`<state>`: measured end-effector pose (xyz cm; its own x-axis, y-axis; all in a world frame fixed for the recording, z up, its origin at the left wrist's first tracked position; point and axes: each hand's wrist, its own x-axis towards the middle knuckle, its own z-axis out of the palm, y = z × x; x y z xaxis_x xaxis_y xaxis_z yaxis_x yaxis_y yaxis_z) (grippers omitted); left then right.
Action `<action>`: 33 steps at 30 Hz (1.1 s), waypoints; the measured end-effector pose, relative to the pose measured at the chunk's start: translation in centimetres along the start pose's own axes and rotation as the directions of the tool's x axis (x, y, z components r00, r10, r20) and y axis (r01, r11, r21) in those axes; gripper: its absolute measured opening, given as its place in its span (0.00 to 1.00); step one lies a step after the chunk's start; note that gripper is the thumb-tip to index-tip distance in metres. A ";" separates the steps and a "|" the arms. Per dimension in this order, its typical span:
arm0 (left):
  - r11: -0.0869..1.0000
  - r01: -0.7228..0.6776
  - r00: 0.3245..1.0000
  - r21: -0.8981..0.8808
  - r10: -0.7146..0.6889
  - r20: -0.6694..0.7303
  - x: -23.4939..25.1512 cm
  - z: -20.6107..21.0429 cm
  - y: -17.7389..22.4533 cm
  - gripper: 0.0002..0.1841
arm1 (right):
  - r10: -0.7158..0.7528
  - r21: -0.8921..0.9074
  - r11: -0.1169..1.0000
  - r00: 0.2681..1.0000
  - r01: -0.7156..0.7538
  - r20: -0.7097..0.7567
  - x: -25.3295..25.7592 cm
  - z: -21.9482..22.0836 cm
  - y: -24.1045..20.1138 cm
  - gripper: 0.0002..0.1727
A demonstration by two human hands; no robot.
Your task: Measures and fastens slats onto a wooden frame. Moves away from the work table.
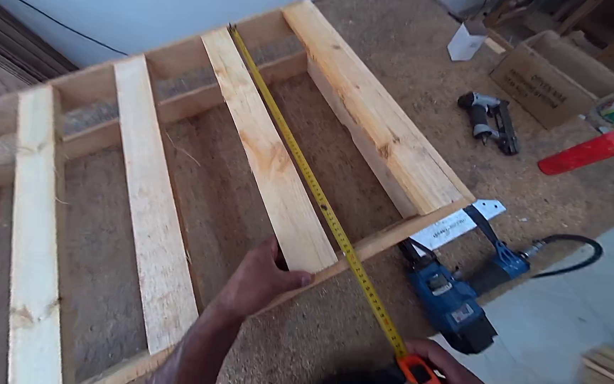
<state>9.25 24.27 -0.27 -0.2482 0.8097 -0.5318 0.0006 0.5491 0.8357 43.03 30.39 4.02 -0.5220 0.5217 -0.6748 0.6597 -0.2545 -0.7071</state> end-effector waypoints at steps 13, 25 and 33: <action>0.998 -0.003 1.000 -0.066 0.003 0.000 -0.1 0.2 0.3 0.29 | 0.039 0.016 0.999 0.999 -0.039 0.036 -0.1 0.7 -0.7 0.30; 0.995 -0.007 1.000 -0.095 0.008 0.012 0.0 0.2 0.2 0.29 | 0.041 -0.014 0.999 0.998 -0.040 0.058 0.0 0.7 -0.8 0.31; 0.997 0.001 1.000 -0.083 0.000 0.011 0.0 0.1 0.4 0.29 | 0.035 -0.010 0.999 0.997 -0.034 0.067 0.0 0.5 -0.9 0.31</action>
<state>9.37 24.50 0.03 -0.2374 0.8119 -0.5334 -0.0805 0.5308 0.8437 42.13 30.20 4.51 -0.5334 0.4571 -0.7117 0.6829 -0.2638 -0.6812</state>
